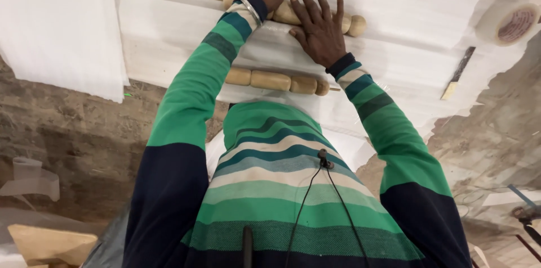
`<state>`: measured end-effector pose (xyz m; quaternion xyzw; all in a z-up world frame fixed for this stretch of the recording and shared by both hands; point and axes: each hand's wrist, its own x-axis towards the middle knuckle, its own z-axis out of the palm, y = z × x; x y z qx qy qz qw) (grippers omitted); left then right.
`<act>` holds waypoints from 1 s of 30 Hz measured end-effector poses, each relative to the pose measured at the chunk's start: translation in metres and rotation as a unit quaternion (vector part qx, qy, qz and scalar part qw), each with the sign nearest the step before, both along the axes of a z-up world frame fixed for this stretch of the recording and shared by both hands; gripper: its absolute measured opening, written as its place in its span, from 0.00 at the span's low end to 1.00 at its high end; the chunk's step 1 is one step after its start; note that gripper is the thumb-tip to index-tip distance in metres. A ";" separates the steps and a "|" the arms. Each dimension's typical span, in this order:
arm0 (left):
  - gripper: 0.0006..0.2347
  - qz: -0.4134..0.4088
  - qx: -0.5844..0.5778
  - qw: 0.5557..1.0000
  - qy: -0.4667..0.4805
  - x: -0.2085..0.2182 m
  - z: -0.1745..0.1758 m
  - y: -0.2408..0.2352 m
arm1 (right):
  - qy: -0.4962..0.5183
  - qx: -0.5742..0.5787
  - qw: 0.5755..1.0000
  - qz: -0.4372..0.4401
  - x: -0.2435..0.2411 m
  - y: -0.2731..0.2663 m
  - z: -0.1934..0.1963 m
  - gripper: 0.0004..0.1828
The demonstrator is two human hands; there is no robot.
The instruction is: The person wraps wooden furniture parts in foam padding and secures them with tape.
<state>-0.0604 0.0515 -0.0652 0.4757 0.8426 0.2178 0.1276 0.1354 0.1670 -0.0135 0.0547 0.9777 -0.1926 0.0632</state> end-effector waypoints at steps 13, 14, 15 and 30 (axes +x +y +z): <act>0.16 -0.058 0.025 0.997 0.048 0.143 0.035 -0.128 | 0.058 -0.009 0.998 0.000 0.005 0.002 -0.012 0.33; 0.16 -0.056 0.030 0.995 0.075 0.143 0.030 -0.125 | 0.060 -0.010 0.998 0.000 0.005 0.001 -0.009 0.33; 0.17 -0.054 0.037 0.992 0.104 0.139 0.024 -0.121 | 0.064 -0.009 0.998 0.000 0.002 0.002 -0.006 0.33; 0.19 -0.145 0.082 0.974 0.152 0.101 0.082 -0.111 | 0.048 -0.072 0.996 0.012 -0.012 0.020 0.001 0.27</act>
